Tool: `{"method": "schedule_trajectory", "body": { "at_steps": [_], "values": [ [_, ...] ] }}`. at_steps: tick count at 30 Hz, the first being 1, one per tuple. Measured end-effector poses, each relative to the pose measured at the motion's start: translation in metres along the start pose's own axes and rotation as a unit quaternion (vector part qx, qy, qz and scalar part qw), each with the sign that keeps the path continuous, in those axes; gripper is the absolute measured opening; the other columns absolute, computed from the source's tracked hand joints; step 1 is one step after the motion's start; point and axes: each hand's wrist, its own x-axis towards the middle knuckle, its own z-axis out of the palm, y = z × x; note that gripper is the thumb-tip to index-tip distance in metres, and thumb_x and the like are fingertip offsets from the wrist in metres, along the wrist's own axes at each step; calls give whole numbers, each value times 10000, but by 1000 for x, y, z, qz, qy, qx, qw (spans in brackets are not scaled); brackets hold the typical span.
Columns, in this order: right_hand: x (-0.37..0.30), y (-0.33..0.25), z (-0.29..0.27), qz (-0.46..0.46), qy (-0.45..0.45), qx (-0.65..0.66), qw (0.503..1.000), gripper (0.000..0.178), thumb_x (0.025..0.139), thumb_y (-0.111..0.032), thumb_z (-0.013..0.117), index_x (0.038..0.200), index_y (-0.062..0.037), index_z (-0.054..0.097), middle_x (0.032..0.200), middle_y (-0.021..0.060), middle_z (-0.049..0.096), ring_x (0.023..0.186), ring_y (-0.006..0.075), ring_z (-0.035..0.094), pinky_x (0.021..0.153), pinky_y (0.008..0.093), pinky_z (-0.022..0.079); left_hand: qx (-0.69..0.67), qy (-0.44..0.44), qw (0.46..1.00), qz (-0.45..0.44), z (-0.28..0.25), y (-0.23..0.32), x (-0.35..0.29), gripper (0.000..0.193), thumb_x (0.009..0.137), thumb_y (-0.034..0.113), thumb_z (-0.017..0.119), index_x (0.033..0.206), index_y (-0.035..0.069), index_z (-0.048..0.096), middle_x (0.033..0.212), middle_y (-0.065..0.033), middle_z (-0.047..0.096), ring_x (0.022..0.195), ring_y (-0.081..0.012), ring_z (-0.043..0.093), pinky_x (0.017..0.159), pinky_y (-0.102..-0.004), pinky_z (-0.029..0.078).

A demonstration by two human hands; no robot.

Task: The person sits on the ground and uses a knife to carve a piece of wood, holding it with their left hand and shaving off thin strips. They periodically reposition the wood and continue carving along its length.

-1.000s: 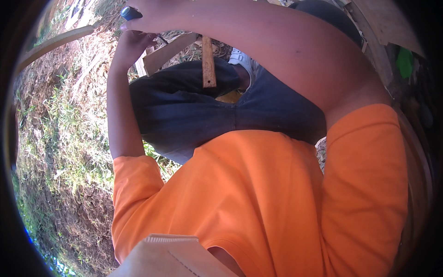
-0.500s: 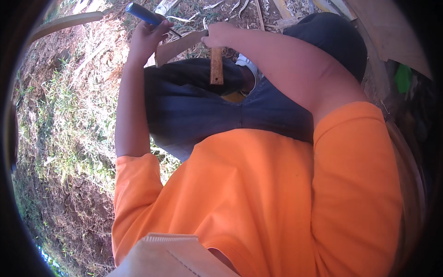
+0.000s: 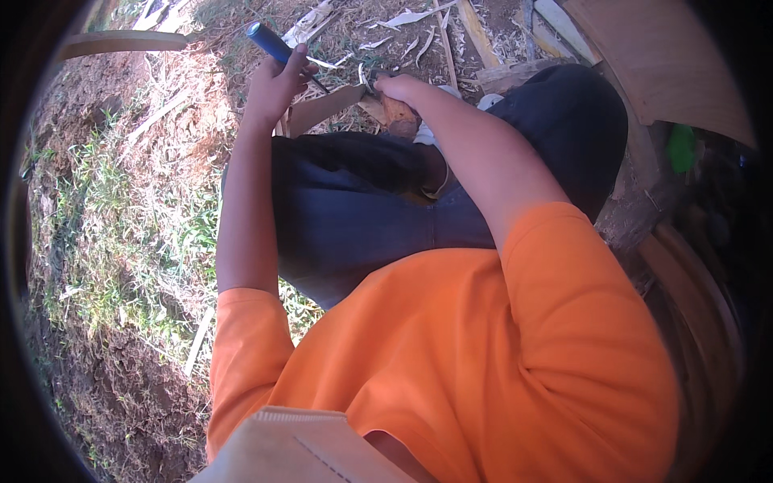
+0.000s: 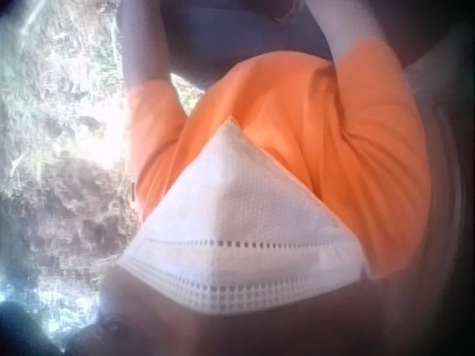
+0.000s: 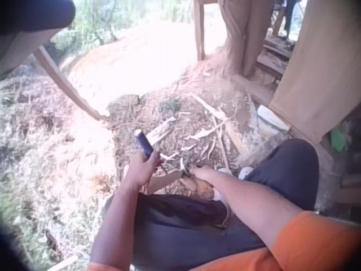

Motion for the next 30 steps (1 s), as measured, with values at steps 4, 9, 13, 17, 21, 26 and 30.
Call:
{"method": "schedule_trajectory", "body": {
  "at_steps": [4,9,13,17,21,26,30],
  "values": [
    [0,-41,-43,-143,122,-165,968,287,916,-229,745,972,40,661,792,113,711,666,183,705,602,330,570,-4,9,1000,16,0,-5,5,610,983,579,604,1001,-22,709,866,-104,759,783,-173,689,746,-335,530],
    [-116,-156,-112,-243,112,-179,947,365,970,-288,660,1201,-9,614,839,119,709,664,189,695,582,353,562,-23,9,1000,17,-1,-5,0,579,988,551,616,990,-19,716,871,-103,758,761,-171,683,729,-337,530],
    [-174,-176,-122,-303,18,-154,940,491,1009,-267,604,1439,-45,518,845,83,688,666,157,670,588,334,548,-26,8,1000,13,-4,-10,2,544,996,521,624,985,-16,712,865,-104,754,748,-168,682,719,-333,532],
    [-215,-166,-109,-335,-42,-110,935,515,1008,-243,626,1474,-66,495,858,59,661,639,116,636,575,298,532,3,31,999,21,-2,-7,1,514,1010,493,622,990,-14,702,849,-105,753,759,-170,694,713,-341,536],
    [-222,-162,-112,-444,-88,-135,881,492,995,-227,633,1442,-56,518,904,115,686,737,208,675,681,372,551,-8,41,999,21,1,-8,-4,446,1025,417,633,996,-25,683,863,-120,764,771,-145,699,711,-317,536],
    [-200,-157,-116,-479,-79,-237,841,456,952,-237,636,1357,-41,562,1031,252,697,969,410,691,854,474,528,-56,38,997,-21,1,2,-9,437,1049,384,620,1144,-42,624,955,-110,773,824,-112,688,743,-281,549],
    [-213,-164,-118,-509,-76,-148,844,412,928,-245,636,1279,-33,598,1060,286,686,1001,443,680,857,483,527,-59,20,998,-16,-1,-2,-15,416,1071,355,587,1193,-42,607,1020,-114,767,874,-110,685,783,-268,549]
  ]
}}
